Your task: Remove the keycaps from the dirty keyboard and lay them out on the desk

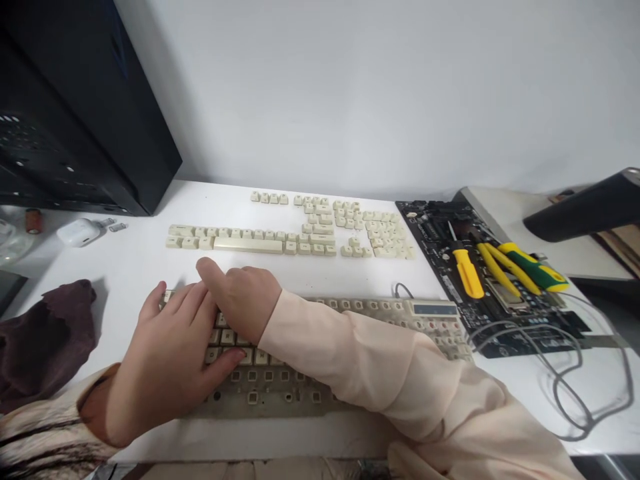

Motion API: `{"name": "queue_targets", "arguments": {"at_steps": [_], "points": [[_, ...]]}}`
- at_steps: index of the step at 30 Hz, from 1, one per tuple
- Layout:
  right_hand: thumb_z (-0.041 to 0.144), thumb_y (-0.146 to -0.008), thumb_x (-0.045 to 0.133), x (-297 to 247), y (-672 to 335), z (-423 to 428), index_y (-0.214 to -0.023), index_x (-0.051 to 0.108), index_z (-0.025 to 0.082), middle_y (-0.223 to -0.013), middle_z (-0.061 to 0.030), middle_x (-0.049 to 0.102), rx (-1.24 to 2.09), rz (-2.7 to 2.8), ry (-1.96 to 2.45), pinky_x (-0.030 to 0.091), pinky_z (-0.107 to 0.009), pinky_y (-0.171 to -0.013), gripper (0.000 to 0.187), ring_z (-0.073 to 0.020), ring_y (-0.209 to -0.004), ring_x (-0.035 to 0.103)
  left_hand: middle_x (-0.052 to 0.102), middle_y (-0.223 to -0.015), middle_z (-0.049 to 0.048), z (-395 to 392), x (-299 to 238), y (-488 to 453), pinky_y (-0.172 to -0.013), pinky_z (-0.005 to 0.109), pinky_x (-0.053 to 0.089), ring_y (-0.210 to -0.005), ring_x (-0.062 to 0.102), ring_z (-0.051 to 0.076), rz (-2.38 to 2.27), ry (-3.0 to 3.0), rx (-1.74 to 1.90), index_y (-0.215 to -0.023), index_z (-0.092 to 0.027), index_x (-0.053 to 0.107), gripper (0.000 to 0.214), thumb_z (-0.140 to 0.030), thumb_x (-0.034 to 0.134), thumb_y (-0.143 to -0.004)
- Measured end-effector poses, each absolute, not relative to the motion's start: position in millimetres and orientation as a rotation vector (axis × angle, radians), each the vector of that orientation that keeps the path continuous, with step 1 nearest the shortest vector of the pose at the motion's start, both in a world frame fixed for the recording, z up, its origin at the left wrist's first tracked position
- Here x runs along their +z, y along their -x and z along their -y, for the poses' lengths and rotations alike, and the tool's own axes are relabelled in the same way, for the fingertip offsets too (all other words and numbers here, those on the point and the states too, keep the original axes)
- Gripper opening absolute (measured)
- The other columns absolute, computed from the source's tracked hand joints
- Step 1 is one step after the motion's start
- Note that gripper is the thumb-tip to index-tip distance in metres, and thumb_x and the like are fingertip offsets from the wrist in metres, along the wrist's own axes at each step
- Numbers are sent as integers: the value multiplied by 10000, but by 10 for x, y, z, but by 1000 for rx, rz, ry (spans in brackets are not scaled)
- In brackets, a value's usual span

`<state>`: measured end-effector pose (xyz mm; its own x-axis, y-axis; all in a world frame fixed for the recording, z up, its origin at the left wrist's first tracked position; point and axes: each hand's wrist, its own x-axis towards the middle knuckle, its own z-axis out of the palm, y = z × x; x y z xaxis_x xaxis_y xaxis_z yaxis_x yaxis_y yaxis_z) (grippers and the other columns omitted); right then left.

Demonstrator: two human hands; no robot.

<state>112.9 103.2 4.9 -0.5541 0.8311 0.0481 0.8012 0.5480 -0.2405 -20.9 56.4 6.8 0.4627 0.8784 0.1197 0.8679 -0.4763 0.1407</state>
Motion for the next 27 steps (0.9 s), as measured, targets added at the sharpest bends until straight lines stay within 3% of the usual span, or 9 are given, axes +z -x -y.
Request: {"name": "queue_targets", "arguments": {"at_steps": [4, 9, 18, 23, 27], "points": [[193, -888, 360, 61, -1162, -1064, -952, 510, 142, -661, -12, 587, 291, 2621, 1438, 256, -252, -486, 171, -136, -522, 475, 555, -1244, 198, -545, 63, 214, -986, 625, 252, -1101, 506, 378, -1579, -2634, 291, -1260, -80, 478, 658, -515, 448, -767], [258, -917, 334, 97, -1208, -1035, -714, 600, 118, -714, -85, 560, 240, 2658, 1439, 347, -283, -623, 363, -159, -649, 493, 546, -1267, 186, -534, 34, 226, -999, 611, 250, -1131, 494, 363, -1577, -2621, 317, -1253, -101, 494, 642, -521, 460, -769], [269, -881, 392, 146, -1172, -962, -712, 671, 111, -684, -105, 594, 159, 2683, 1605, 272, -267, -519, 363, -165, -592, 499, 533, -1278, 188, -537, 15, 249, -1024, 597, 217, -1152, 478, 354, -1564, -2601, 332, -1279, -84, 464, 692, -557, 450, -775], [288, -852, 421, 157, -1179, -991, -675, 675, 124, -619, -77, 592, 169, 2644, 1637, 183, -265, -486, 351, -131, -504, 447, 527, -1288, 180, -539, 12, 253, -1027, 589, 205, -1154, 474, 351, -1562, -2596, 324, -1292, -100, 449, 680, -549, 441, -782], [282, -819, 449, 123, -1194, -1069, -569, 638, 137, -542, -40, 547, 226, 2591, 1592, 200, -263, -493, 345, -107, -480, 387, 529, -1276, 198, -540, 15, 243, -1013, 596, 215, -1141, 475, 360, -1558, -2617, 338, -1287, -58, 447, 706, -548, 444, -778]]}}
